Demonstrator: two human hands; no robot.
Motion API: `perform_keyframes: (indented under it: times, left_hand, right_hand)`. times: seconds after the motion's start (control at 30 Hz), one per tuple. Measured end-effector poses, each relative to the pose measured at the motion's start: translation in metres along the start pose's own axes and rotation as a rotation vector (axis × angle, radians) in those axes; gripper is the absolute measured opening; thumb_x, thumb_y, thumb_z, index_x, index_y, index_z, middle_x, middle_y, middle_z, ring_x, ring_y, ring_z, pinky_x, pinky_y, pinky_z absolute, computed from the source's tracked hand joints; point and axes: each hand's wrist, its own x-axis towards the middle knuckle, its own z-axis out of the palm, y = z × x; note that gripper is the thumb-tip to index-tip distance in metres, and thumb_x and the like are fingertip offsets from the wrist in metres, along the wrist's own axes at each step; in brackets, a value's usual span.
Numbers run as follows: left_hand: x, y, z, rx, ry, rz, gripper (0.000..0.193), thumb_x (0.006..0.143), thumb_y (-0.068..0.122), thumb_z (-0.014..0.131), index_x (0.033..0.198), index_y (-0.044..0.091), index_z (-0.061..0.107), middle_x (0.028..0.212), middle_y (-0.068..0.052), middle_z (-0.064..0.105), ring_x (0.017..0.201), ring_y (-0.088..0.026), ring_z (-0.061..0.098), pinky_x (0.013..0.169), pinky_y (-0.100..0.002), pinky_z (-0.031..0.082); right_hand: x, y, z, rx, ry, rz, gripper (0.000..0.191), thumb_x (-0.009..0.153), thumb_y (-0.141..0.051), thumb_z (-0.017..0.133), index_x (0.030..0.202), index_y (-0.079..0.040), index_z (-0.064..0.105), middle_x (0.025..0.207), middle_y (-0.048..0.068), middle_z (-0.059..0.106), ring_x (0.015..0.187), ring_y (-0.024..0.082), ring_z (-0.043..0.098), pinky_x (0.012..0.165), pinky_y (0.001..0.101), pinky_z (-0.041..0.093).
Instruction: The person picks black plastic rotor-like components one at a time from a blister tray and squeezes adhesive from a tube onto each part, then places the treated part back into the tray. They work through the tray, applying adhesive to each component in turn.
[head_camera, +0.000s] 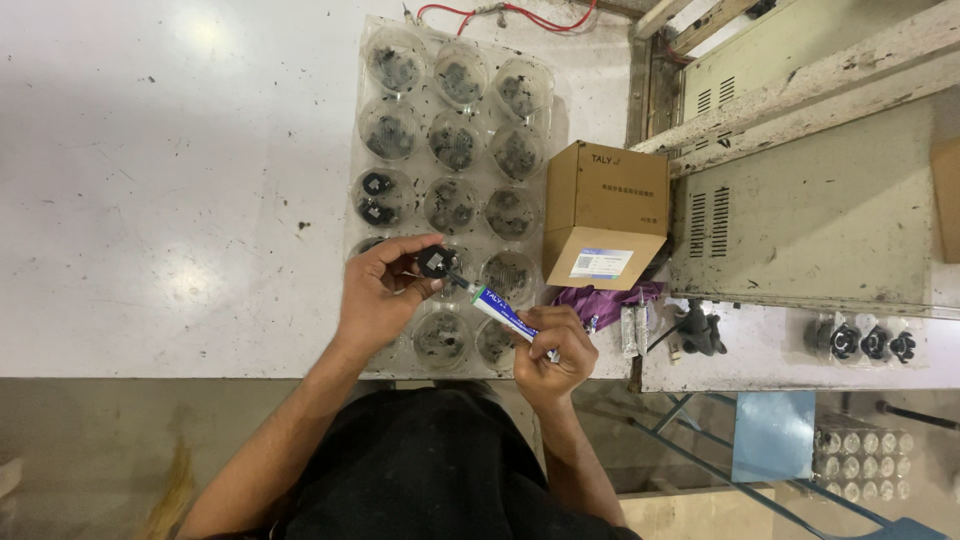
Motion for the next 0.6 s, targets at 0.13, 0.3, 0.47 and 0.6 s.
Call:
perform_keyframes:
  times: [0.13,0.3,0.47,0.6]
  left_hand:
    - [0.0,-0.005,0.001,-0.007,0.003,-0.019,0.046,0.082,-0.015,0.073,0.124,0.005,0.07,0.103,-0.003,0.074,0.09,-0.006,0.07,0.081,-0.022,0.063]
    - [-0.002,-0.024,0.002,-0.14,-0.008,-0.021,0.049,0.084,-0.016,0.074,0.129,0.003,0.071,0.098,-0.003,0.067,0.089,-0.007,0.065,0.084,-0.022,0.059]
    - [-0.001,-0.046,0.012,-0.483,-0.014,-0.102,0.043,0.089,-0.007,0.071,0.131,0.002,0.067,0.108,-0.005,0.074,0.093,-0.012,0.069,0.084,-0.029,0.061]
    - [-0.004,-0.055,0.018,-0.639,-0.036,-0.101,0.04,0.092,0.0,0.07,0.132,0.002,0.064,0.116,-0.006,0.074,0.103,-0.013,0.07,0.09,-0.033,0.062]
  right_hand:
    - [-0.001,0.001,0.0,0.012,0.009,-0.002,0.039,0.075,0.013,0.081,0.07,-0.008,0.049,0.087,0.01,0.072,0.089,0.023,0.072,0.077,0.035,0.058]
    - [0.0,-0.001,-0.001,0.011,0.004,0.02,0.038,0.076,0.013,0.08,0.071,-0.008,0.049,0.088,0.009,0.072,0.088,0.022,0.072,0.076,0.0344,0.057]
    - [0.002,-0.001,0.0,0.004,0.001,0.022,0.039,0.076,0.012,0.081,0.072,-0.009,0.048,0.088,0.009,0.073,0.088,0.022,0.072,0.075,0.033,0.055]
    - [0.002,-0.001,-0.001,-0.009,0.002,0.047,0.04,0.077,0.012,0.082,0.074,-0.008,0.047,0.091,0.01,0.072,0.085,0.021,0.07,0.077,0.0328,0.054]
